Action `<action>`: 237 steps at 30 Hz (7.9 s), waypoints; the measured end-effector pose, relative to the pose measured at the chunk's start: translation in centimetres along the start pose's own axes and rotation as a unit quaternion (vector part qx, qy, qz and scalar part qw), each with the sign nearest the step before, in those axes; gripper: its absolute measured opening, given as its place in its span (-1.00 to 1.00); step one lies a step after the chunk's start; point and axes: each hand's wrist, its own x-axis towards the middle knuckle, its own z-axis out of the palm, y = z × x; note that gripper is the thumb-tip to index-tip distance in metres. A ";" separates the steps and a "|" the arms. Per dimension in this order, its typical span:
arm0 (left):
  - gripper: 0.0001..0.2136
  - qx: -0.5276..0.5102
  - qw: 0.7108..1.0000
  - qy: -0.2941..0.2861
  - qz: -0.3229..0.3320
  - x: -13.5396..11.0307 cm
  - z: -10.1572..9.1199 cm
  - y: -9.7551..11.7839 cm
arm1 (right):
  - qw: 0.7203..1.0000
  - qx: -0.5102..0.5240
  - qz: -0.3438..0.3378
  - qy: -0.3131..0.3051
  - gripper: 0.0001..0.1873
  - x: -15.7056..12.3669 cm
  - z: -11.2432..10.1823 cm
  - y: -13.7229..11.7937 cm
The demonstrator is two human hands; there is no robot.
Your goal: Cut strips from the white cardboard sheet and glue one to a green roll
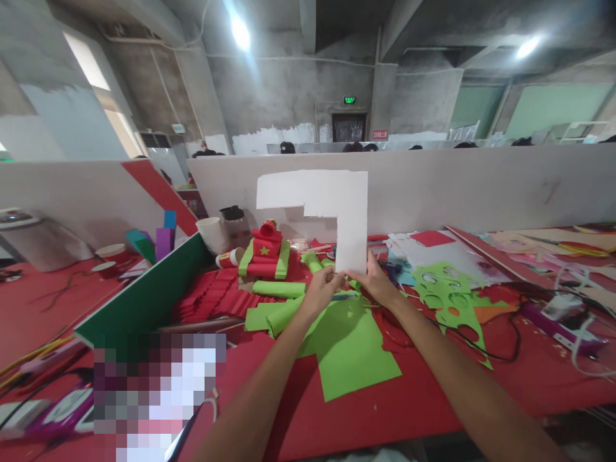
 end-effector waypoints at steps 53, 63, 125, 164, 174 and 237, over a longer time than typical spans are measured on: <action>-0.73 -0.002 0.996 0.072 0.046 0.9 -0.9 -1.6 | 0.997 -0.014 0.039 -0.060 -0.46 0.1 0.0 1.0; -0.72 -0.008 0.996 0.077 0.038 0.9 -0.9 -1.4 | 0.996 -0.066 0.017 -0.057 -0.45 0.6 -0.5 2.6; -0.75 0.045 0.993 0.106 0.027 0.6 -2.1 0.1 | 0.997 -0.010 0.074 -0.014 -0.68 0.9 -1.5 1.6; -0.68 0.061 0.989 0.131 0.031 1.2 -2.9 -0.7 | 0.751 -0.566 -0.012 -0.341 -0.74 -0.2 -3.0 -0.3; -0.70 0.042 0.990 0.129 0.029 1.2 -2.9 -0.5 | 0.795 -0.481 -0.014 -0.368 -0.69 -0.4 -3.8 -1.1; -0.71 0.038 0.994 0.094 0.033 0.9 -2.4 0.1 | 0.834 -0.372 -0.109 -0.393 -0.63 -0.9 0.6 -0.3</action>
